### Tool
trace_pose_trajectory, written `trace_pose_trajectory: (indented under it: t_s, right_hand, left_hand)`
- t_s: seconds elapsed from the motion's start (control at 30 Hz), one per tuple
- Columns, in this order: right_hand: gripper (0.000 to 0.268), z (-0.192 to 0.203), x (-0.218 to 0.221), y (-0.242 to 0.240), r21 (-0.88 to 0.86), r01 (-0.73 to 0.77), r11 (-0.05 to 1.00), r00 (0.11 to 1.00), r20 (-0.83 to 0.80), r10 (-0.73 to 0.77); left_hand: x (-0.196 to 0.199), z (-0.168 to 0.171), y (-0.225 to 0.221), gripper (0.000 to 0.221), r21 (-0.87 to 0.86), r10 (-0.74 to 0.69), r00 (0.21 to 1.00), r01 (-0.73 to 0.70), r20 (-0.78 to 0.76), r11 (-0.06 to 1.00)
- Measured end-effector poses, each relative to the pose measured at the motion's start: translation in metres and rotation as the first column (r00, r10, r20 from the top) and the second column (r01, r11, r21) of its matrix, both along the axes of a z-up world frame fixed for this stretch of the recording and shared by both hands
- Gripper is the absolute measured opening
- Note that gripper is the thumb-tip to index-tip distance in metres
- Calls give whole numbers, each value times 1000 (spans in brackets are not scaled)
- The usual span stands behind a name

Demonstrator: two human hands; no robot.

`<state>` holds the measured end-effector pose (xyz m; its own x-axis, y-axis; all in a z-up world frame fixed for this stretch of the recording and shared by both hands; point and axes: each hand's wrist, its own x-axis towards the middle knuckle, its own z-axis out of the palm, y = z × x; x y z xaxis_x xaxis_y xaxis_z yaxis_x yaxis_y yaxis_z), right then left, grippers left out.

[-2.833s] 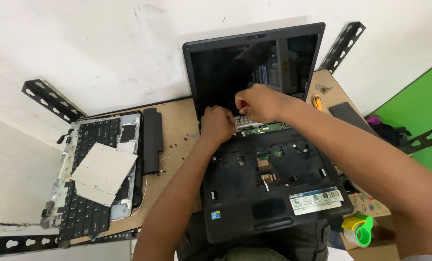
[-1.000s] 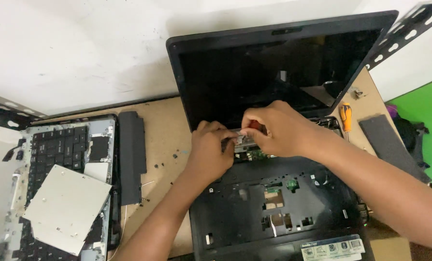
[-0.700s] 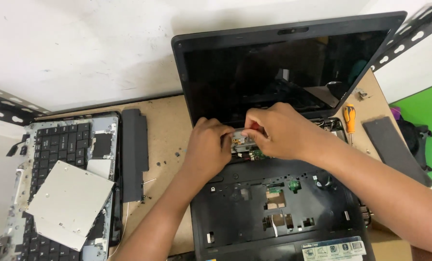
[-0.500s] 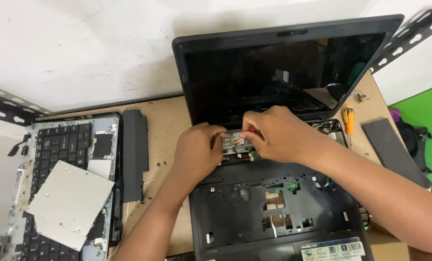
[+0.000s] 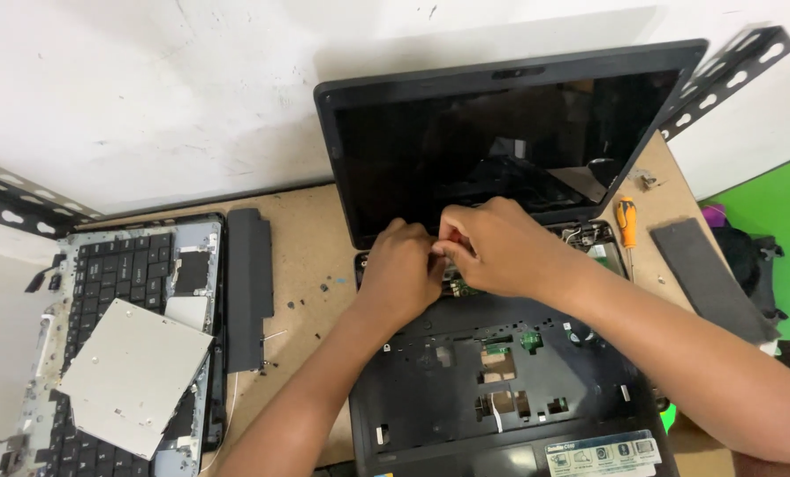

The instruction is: Disassembling and manipulating internal components of a laptop using a screwdriver and manual repositioning of parts.

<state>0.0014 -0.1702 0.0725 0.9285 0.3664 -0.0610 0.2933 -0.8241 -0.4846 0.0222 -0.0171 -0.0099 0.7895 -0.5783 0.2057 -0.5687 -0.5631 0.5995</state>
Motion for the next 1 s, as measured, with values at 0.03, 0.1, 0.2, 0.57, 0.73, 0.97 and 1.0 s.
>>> trace_pose_trajectory:
  t_s: [0.03,0.1,0.2,0.57,0.73,0.97,1.0]
  right_hand:
    - [12,-1,0,-1,0,4,1000,1000,6,-4]
    - [13,-2,0,-1,0,0,1000,1000,2,0]
    - [13,12,-2,-1,-158,-84,984,993,67,96]
    - [9,9,-8,10,-831,-160,532,648,318,692]
    - [20,-2,-4,17,-885,-141,444,624,269,734]
    - [22,-11,-5,15,-895,-131,426,692,225,686]
    - [28,-12,-4,14,-899,-144,413,713,195,673]
  left_hand:
    - [-1,-3,-2,12,0,-4,1000,4,6,1000]
    - [0,-8,-5,10,-17,13,1000,-13,16,1000]
    - [-2,-4,-6,7,-9,-18,997,19,77,1000]
    - [-2,-8,-2,17,-103,-60,975,83,213,991]
    - [-3,-6,0,23,-137,-45,973,77,227,988]
    - [-2,-13,-3,21,-126,-7,990,25,142,992]
    - [-2,-9,-3,16,-91,18,997,-11,79,996]
